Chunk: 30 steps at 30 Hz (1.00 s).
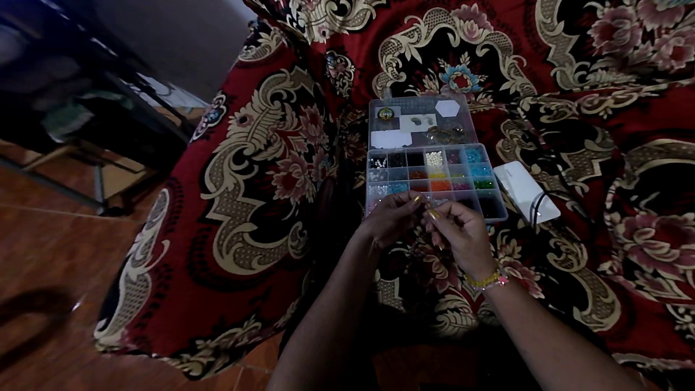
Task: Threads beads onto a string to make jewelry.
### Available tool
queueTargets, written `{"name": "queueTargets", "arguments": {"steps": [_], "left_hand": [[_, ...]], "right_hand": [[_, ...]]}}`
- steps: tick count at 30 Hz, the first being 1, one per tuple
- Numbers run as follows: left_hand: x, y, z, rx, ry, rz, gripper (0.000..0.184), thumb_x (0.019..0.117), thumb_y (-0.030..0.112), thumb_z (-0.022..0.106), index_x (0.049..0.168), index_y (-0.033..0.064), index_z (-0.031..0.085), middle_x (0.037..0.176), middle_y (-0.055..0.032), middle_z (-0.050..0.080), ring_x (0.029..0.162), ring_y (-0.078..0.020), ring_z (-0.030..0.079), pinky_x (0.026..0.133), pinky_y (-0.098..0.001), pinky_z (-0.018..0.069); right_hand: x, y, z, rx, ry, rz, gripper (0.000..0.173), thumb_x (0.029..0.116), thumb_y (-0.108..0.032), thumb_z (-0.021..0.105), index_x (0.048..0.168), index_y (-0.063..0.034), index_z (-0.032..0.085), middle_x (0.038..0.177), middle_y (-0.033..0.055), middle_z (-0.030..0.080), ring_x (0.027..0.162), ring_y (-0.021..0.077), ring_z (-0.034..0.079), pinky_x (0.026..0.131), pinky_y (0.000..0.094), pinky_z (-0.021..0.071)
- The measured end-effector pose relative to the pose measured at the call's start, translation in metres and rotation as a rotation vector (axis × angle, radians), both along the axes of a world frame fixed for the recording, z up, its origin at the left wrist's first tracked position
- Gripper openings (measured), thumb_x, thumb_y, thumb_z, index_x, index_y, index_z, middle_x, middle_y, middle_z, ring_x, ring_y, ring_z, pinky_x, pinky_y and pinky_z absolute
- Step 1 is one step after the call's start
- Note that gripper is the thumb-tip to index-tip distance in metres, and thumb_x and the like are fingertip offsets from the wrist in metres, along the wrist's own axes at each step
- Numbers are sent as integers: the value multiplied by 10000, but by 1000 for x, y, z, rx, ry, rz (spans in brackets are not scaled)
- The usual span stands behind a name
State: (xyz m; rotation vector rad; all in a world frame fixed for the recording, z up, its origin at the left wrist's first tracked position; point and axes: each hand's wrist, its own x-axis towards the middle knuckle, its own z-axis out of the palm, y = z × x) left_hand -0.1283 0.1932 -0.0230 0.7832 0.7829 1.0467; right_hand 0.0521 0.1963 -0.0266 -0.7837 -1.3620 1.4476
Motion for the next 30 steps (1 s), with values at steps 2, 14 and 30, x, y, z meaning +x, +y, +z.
{"name": "queueTargets", "arguments": {"steps": [2, 14, 30], "left_hand": [[1, 0, 1, 0, 33, 15, 205, 1049, 109, 497, 960, 104, 681, 915, 16, 712, 812, -68, 677, 775, -257, 577], [2, -1, 7, -5, 107, 52, 204, 1046, 61, 490, 961, 78, 674, 912, 9, 710, 821, -77, 683, 806, -269, 584], [0, -3, 15, 44, 230, 65, 140, 1008, 29, 560, 945, 49, 683, 887, 10, 703, 830, -77, 679, 830, -270, 580]], "right_hand": [[0, 0, 0, 0, -20, -2, 114, 960, -50, 581, 922, -15, 683, 755, -23, 699, 542, 12, 598, 484, 165, 511], [-1, 0, 0, -20, -35, -15, 108, 956, -55, 591, 910, -21, 682, 732, -22, 693, 532, 13, 595, 477, 164, 505], [-1, 0, 0, -29, -43, -2, 106, 954, -54, 598, 903, -25, 686, 717, -26, 688, 526, 12, 589, 476, 164, 502]]}}
